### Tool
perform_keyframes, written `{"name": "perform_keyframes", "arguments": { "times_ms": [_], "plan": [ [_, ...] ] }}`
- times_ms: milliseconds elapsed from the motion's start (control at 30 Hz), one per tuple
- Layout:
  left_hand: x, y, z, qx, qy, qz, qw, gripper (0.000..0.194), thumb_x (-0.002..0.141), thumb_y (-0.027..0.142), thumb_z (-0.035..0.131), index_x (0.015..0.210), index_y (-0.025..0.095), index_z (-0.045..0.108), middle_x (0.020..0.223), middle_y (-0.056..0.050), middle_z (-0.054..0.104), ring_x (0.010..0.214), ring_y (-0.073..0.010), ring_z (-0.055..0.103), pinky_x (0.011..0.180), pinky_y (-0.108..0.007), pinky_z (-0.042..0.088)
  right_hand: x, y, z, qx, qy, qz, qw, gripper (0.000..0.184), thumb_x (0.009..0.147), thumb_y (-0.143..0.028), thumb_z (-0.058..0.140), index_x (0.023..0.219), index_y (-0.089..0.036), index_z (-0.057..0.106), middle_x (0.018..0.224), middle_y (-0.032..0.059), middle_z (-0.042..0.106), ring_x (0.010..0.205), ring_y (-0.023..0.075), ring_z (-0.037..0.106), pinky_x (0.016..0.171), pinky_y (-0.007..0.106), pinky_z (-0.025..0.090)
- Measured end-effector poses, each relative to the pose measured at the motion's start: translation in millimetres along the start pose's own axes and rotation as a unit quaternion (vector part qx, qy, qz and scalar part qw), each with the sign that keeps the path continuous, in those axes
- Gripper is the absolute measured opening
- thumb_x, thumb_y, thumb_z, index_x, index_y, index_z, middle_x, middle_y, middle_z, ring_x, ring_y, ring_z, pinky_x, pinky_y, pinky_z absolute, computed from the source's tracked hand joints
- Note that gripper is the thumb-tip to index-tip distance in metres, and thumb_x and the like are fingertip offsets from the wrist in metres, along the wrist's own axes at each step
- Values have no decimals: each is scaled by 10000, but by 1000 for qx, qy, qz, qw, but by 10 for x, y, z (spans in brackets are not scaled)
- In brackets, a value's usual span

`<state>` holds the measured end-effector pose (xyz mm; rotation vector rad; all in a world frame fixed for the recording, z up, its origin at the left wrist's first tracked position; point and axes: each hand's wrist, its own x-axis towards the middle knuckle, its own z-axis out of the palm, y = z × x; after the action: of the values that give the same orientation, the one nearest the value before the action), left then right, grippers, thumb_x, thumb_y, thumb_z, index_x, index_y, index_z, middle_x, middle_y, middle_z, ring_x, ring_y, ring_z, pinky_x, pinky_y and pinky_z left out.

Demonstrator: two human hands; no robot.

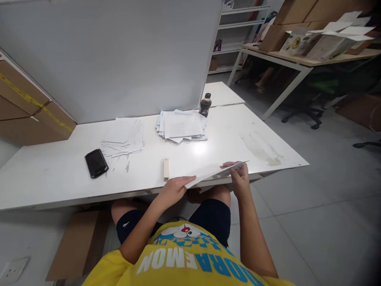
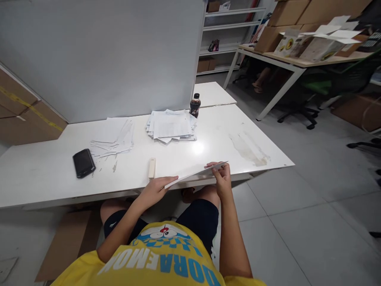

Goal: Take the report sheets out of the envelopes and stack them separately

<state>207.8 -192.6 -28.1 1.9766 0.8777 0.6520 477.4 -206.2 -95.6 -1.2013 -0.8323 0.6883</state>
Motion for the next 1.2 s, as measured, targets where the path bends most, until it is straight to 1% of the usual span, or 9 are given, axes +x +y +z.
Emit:
{"name": "perform_keyframes", "arguments": {
  "times_ms": [133,267,433,600,733,800,933,1000,1200],
  "plan": [
    [-163,-89,-68,-59,19,-69,996,198,870,318,611,933,238,781,990,-57,768,918,-246,716,830,-323,551,-132,-7,-167,-74,-64,56,994,290,707,-476,723,764,-227,585,652,-34,558,629,147,515,593,264,419],
    [-529,-412,-150,-179,61,-189,964,333,789,430,689,567,182,669,575,-36,663,518,-154,599,543,-242,464,-473,36,-132,-100,-119,141,978,321,710,-497,724,851,-226,629,778,6,662,720,179,586,647,290,468],
    [-866,-772,-102,-173,184,-284,925,315,780,432,652,581,188,663,450,31,517,385,-97,445,427,-201,335,-883,298,16,-111,-127,248,954,423,637,-566,741,818,-205,614,701,8,671,671,191,609,608,298,479],
    [-808,-722,-62,-97,258,-247,929,219,813,339,621,660,204,703,521,22,554,485,-120,497,521,-222,384,-838,230,25,-108,-99,269,952,401,594,-511,765,807,-207,615,686,9,688,619,183,615,562,291,482],
    [-634,-571,-117,-28,312,-170,934,103,820,279,652,795,216,729,794,-41,672,806,-191,620,801,-264,465,-745,25,2,-114,-86,280,949,397,580,-421,766,883,-216,610,695,4,694,601,185,624,546,296,490],
    [-537,-549,-160,25,295,-116,948,188,847,287,633,992,219,730,1046,-88,688,1048,-243,603,973,-325,436,-746,-28,4,-119,-78,279,950,405,580,-394,758,914,-220,609,740,12,707,623,191,639,539,296,493],
    [-394,-618,-198,120,182,-30,975,419,891,307,580,1299,216,614,1453,-98,525,1362,-298,423,1151,-432,287,-802,-27,15,-113,-31,275,954,428,583,-371,746,956,-225,596,867,38,730,740,214,682,579,299,517],
    [-370,-659,-167,137,167,-24,976,440,920,312,541,1347,215,578,1470,-92,515,1383,-299,411,1156,-450,279,-831,-6,13,-104,-26,280,954,435,584,-378,741,963,-230,589,886,39,730,763,216,681,595,300,518],
    [-376,-767,19,265,262,-23,928,366,960,282,493,1297,223,623,1317,-99,645,1219,-270,594,1039,-455,436,-813,64,14,-101,-78,261,957,472,618,-426,750,1018,-241,583,926,46,725,809,231,673,658,321,522]
  ]
}}
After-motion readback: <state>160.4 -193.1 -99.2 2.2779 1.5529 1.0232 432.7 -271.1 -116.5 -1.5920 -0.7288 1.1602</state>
